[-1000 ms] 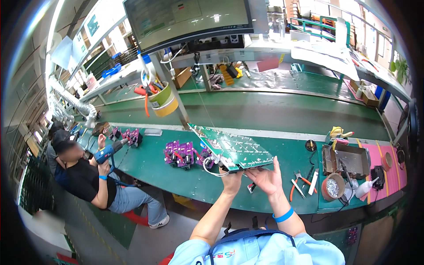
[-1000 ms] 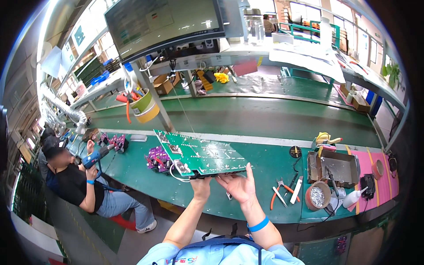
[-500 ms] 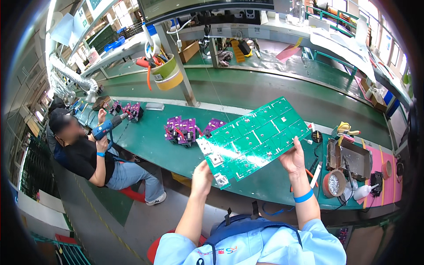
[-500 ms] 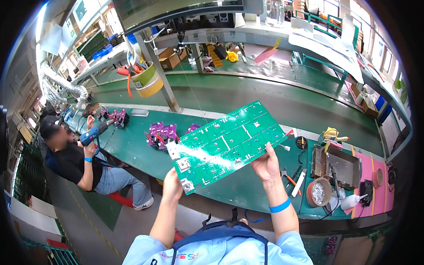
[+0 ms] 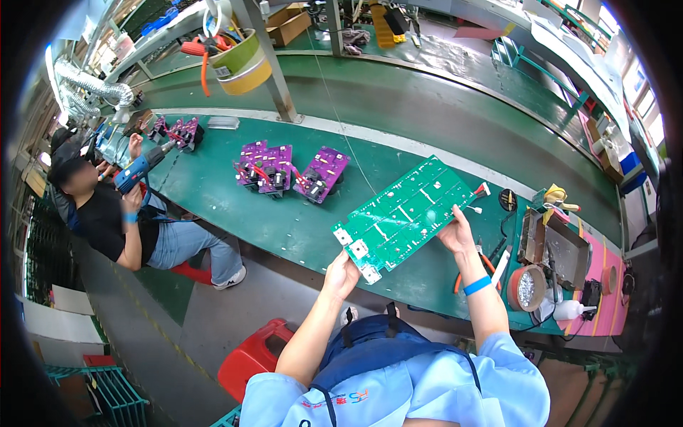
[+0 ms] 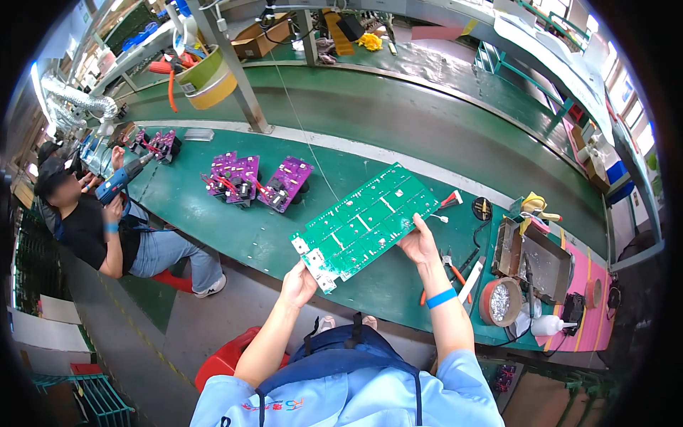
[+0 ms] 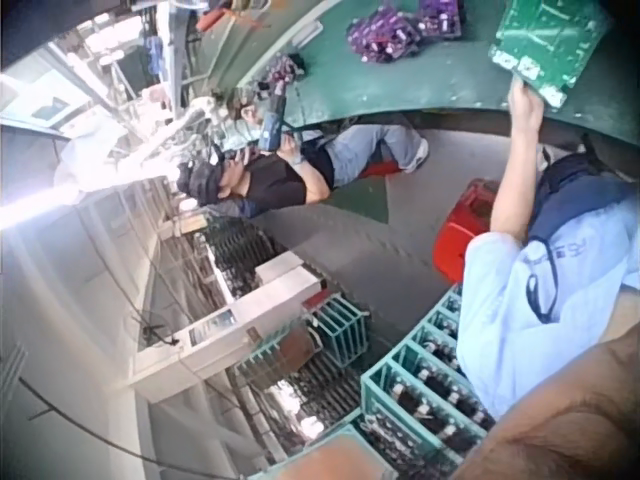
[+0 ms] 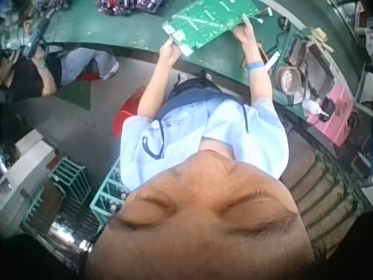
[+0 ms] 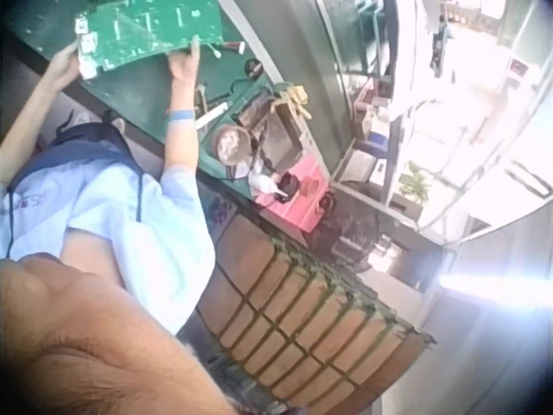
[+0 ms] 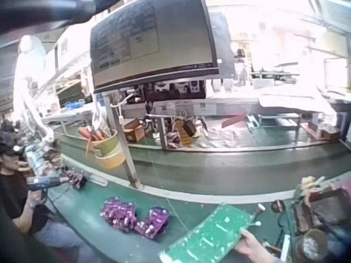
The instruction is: The person uses a soldering iron to attach wires and components to green circuit boards at a factory workstation. They handle the boards, apply solder, and place finished units into a teal storage rack. The person also uses pliers to trim wire ends and inspects the boards during the process.
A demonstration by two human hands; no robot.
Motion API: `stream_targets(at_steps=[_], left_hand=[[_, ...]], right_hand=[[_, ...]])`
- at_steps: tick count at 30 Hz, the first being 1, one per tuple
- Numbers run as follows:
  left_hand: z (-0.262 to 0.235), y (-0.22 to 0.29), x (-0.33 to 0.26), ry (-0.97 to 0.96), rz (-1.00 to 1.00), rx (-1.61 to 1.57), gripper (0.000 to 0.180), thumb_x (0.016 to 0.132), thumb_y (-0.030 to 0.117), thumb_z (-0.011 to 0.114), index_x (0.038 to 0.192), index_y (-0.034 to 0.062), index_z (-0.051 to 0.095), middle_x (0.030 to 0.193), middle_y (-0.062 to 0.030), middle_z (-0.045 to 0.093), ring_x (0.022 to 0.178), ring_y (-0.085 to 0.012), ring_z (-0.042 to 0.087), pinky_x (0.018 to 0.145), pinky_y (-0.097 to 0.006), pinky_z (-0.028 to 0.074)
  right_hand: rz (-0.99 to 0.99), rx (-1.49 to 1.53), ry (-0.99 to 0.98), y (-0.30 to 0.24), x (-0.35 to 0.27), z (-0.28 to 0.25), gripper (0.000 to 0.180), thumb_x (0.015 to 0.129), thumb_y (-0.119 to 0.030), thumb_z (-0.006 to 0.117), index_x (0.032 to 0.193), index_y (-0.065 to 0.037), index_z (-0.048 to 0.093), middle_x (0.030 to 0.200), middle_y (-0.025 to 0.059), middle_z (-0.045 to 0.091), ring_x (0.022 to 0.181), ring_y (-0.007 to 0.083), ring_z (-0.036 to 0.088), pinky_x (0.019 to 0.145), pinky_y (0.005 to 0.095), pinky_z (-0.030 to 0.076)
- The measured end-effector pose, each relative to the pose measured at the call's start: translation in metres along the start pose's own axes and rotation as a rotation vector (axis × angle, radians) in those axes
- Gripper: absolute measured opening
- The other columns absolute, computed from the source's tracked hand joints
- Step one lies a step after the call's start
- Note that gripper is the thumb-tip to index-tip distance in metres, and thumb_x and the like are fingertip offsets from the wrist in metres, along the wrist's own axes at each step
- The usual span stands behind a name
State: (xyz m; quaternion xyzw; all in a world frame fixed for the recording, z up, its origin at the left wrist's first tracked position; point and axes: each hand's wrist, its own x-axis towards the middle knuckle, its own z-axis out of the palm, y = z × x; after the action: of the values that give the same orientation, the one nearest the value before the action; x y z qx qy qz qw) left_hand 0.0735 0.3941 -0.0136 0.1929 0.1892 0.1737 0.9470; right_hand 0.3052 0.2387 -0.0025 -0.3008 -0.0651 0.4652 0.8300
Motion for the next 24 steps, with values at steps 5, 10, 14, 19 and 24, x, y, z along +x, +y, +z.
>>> stream_targets(at_steps=[5,10,14,19,24], left_hand=[[-0.026,-0.029,0.02,0.207,-0.131,-0.244,0.036,0.09,0.03,0.027,0.117,0.0081,0.038,0.121,-0.008,0.042,0.112,-0.0231,0.04,0.096,-0.038,0.03],[-0.007,-0.022,0.022,0.08,-0.058,-0.096,0.043,0.088,0.039,0.03,0.119,0.009,0.036,0.118,-0.0073,0.044,0.105,-0.023,0.044,0.088,-0.039,0.037],[-0.02,-0.027,0.017,0.052,-0.124,0.025,0.041,0.09,0.034,0.029,0.121,0.0086,0.034,0.12,-0.0071,0.042,0.107,-0.0219,0.042,0.09,-0.039,0.035],[-0.02,-0.027,0.017,-0.023,-0.111,-0.052,0.041,0.09,0.032,0.029,0.123,0.0086,0.031,0.124,-0.008,0.038,0.112,-0.0232,0.038,0.094,-0.04,0.03],[-0.03,-0.025,0.021,-0.012,-0.218,-0.065,0.04,0.089,0.034,0.032,0.121,0.0109,0.034,0.124,-0.0067,0.039,0.114,-0.0237,0.035,0.097,-0.041,0.027]], right_hand=[[0.154,-0.062,-0.066,-0.005,0.018,-0.036,0.049,0.081,-0.033,0.049,0.12,-0.007,0.037,0.119,0.0114,0.044,0.11,0.0277,0.041,0.092,0.048,0.028],[0.293,-0.719,0.2,-0.041,0.007,-0.013,0.054,0.081,-0.039,0.05,0.117,-0.001,0.038,0.115,0.0183,0.045,0.102,0.0295,0.048,0.078,0.0395,0.045],[0.074,-1.204,0.4,-0.085,-0.05,-0.033,0.031,0.077,-0.026,0.055,0.093,0.0,0.057,0.087,0.014,0.06,0.076,0.0228,0.06,0.065,0.0314,0.048],[0.041,-1.862,0.616,-0.066,-0.129,-0.045,0.021,0.068,-0.019,0.06,0.08,-0.002,0.059,0.071,0.011,0.061,0.066,0.0261,0.059,0.061,0.0335,0.047],[-0.123,-2.314,0.575,0.0,-0.145,-0.049,0.022,0.067,-0.014,0.06,0.084,-0.005,0.05,0.08,0.0115,0.054,0.065,0.0281,0.057,0.056,0.0399,0.046]])
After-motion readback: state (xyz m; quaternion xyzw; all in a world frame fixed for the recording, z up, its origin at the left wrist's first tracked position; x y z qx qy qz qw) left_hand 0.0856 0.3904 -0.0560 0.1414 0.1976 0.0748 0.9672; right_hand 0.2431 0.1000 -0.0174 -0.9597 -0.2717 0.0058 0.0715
